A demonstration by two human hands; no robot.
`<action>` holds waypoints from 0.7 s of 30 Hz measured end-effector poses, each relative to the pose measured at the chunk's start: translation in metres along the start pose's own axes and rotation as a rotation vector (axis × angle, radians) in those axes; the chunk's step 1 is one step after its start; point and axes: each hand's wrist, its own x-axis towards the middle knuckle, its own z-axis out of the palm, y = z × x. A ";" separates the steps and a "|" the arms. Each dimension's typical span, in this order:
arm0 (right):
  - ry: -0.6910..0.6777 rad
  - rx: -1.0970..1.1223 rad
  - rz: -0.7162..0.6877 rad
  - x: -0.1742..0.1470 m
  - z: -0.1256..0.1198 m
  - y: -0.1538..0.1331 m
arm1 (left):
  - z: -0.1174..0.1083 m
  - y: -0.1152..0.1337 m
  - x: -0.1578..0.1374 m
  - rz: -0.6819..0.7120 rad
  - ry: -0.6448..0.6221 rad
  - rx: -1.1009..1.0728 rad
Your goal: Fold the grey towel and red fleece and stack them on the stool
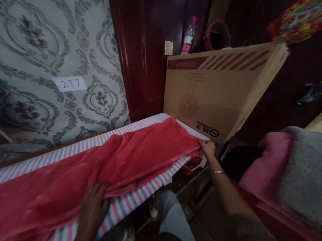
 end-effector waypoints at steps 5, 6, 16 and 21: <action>0.028 0.009 -0.050 0.008 -0.009 -0.010 | 0.001 0.001 0.001 0.014 0.012 0.000; 0.034 0.008 -0.054 0.010 -0.011 -0.012 | 0.001 0.001 0.001 0.015 0.019 0.001; -0.082 -0.102 0.030 -0.013 -0.008 0.013 | -0.015 0.016 0.004 -0.077 -0.012 0.100; -0.104 -0.156 0.003 -0.022 -0.005 0.014 | -0.017 0.025 0.005 -0.127 -0.042 0.086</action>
